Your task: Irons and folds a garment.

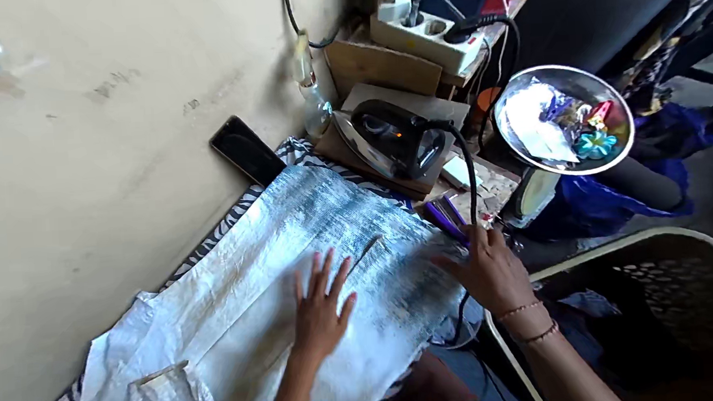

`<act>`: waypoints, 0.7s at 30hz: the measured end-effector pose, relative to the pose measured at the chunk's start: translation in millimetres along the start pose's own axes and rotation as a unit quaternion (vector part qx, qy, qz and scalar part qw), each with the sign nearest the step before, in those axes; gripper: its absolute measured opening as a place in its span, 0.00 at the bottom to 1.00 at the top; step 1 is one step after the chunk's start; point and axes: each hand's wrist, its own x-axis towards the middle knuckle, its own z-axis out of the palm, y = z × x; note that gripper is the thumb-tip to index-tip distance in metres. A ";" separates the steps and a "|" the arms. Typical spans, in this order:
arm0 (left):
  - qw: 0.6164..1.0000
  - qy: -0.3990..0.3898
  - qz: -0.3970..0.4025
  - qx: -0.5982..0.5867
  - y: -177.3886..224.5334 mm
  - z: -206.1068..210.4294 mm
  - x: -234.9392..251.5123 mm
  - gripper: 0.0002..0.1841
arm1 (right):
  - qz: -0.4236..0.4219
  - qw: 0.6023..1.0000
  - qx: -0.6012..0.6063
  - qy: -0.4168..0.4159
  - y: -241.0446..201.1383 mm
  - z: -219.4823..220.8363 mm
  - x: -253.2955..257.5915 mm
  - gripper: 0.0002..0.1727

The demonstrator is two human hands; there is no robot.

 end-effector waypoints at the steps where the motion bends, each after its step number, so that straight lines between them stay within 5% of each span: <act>1: 0.999 -0.016 -0.033 0.033 -26.5 7.8 8.2 0.31 | 0.002 1.000 0.004 -0.006 2.8 3.1 -0.7 0.40; 3: 0.993 -0.060 -0.092 0.047 -49.5 0.0 29.5 0.30 | -0.022 1.000 0.013 0.010 2.3 10.0 -8.1 0.29; 5: 0.985 -0.116 -0.123 0.021 -27.9 -36.1 66.6 0.25 | -0.003 1.000 -0.001 0.021 1.2 13.0 -15.9 0.34; 7: 0.995 -0.087 -0.051 0.014 1.1 -49.6 89.9 0.21 | 0.034 0.999 -0.013 0.005 4.0 13.8 -21.5 0.44; 8: 0.999 -0.047 0.017 0.020 11.7 -44.6 99.0 0.20 | 0.022 1.000 -0.007 0.013 5.7 14.2 -21.6 0.41; 11: 0.973 -0.082 0.216 0.024 38.5 -31.6 123.7 0.37 | -0.184 0.976 0.023 0.113 5.2 25.1 -29.5 0.09; 12: 0.958 -0.116 0.262 0.034 43.6 -29.5 130.6 0.43 | -0.263 0.958 0.025 0.111 3.1 30.5 -34.0 0.08; 13: 0.946 -0.137 0.291 0.043 44.2 -28.0 135.8 0.43 | -0.328 0.940 0.020 0.095 1.6 36.5 -38.8 0.09; 15: 0.937 -0.115 0.323 0.067 34.6 -30.8 137.9 0.23 | -0.393 0.918 0.000 0.049 2.8 41.8 -47.8 0.07; 18: 0.935 -0.094 0.313 0.136 11.1 -56.0 107.3 0.08 | -0.360 0.931 0.060 -0.023 15.0 27.0 -52.8 0.10; 21: 0.923 -0.315 0.177 0.131 2.5 -89.5 67.8 0.13 | -0.238 0.965 0.107 0.035 16.6 11.6 -41.4 0.17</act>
